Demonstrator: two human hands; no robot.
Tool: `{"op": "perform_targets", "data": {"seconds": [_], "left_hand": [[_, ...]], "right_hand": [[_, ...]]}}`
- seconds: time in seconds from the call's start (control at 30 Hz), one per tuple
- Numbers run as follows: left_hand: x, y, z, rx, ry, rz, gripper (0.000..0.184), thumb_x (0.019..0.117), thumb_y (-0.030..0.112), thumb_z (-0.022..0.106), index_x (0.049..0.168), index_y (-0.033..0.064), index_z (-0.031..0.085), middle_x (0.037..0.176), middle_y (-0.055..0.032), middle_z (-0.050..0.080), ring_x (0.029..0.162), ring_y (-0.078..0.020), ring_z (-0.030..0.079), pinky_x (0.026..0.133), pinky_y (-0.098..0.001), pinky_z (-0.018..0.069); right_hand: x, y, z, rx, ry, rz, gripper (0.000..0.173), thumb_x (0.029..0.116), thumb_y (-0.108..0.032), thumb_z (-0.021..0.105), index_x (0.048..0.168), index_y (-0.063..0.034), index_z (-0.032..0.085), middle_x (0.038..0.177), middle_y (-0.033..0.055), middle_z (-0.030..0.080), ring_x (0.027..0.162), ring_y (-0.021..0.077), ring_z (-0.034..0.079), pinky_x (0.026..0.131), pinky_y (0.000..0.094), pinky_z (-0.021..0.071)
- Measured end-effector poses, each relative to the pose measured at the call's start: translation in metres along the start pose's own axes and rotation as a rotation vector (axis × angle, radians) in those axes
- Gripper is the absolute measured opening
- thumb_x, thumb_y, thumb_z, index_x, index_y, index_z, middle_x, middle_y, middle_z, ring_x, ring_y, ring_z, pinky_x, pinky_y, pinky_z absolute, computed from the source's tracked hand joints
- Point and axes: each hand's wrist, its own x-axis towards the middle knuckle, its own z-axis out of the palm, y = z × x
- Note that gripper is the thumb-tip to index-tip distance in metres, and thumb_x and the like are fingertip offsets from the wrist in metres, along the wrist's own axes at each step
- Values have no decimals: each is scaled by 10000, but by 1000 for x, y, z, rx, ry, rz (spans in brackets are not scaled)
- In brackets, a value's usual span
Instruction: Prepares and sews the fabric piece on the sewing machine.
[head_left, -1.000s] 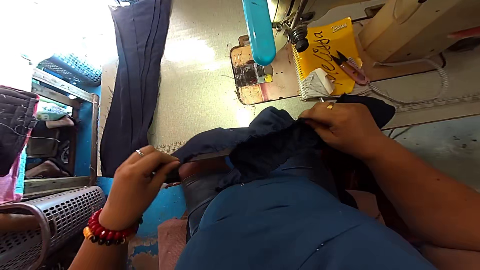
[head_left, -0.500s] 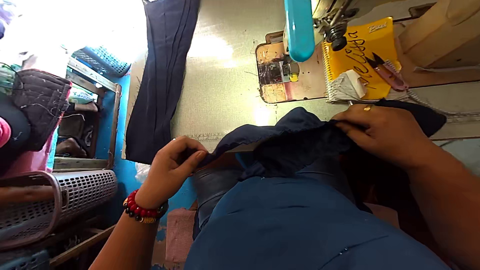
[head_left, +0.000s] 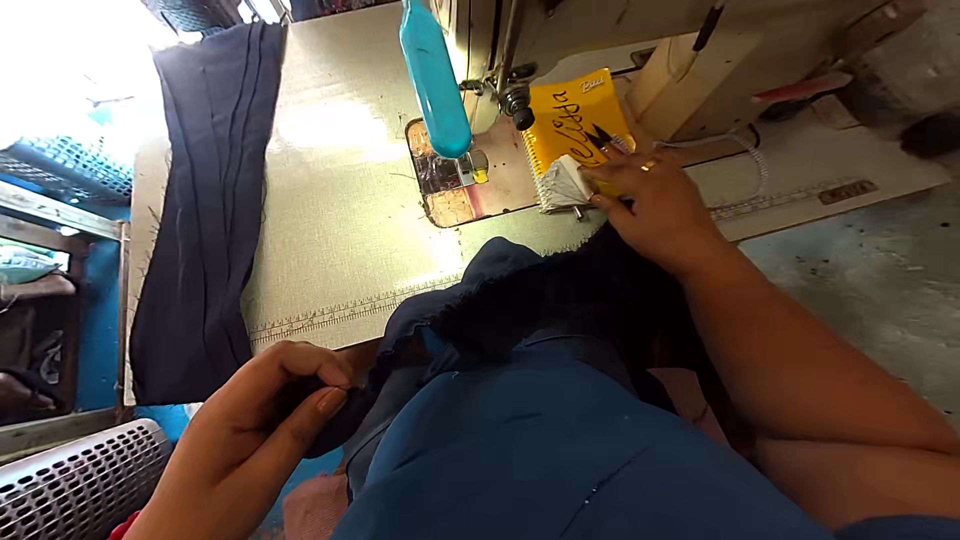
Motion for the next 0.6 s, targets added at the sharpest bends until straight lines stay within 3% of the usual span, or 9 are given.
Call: {"op": "perform_targets", "data": {"seconds": [0.07,0.13,0.23,0.37,0.5,0.6], "left_hand": [[-1,3,0,21,2,-10,147,1052,285,573,1130,197,662,1005,98,671,916,21,633,806,-129,522],[-1,5,-1,53,-10,-12,152,1054,278,570,1137,199,669,1007,105,668,908,36,623,799,-118,515],[-7,9,-1,190,-34,-8,166,1049,272,567,1134,210,695,1013,103,674,901,30,618,789,-140,513],[-11,8,1,269,-64,12,170,1036,277,569,1112,221,710,1005,86,662,911,12,612,791,-160,513],[-17,11,-3,506,-43,-67,228,1019,258,604,1177,126,702,999,-57,688,889,-87,630,774,-248,517],[-15,12,-1,840,25,-65,262,1027,258,586,1159,79,723,967,-148,703,901,-224,649,800,-359,508]], "right_hand": [[4,3,8,-10,-19,18,330,1012,-112,611,1327,-30,665,1377,228,618,1336,471,520,1111,637,393],[5,11,5,24,29,78,340,1051,-199,542,1306,-10,665,1348,276,611,1281,500,548,1059,684,409],[11,20,-9,70,83,234,458,1091,-329,444,1257,46,647,1207,333,633,1112,519,617,953,700,454],[26,8,-16,-88,132,167,423,1090,-264,442,1186,82,666,1184,367,627,1177,570,569,988,703,419],[35,23,-25,-83,161,331,317,1046,-183,522,1232,23,677,1251,311,614,1193,484,583,1015,611,455],[37,36,-21,-16,32,364,394,1027,-232,611,1315,34,639,1316,325,589,1223,507,566,1032,649,438]]}}
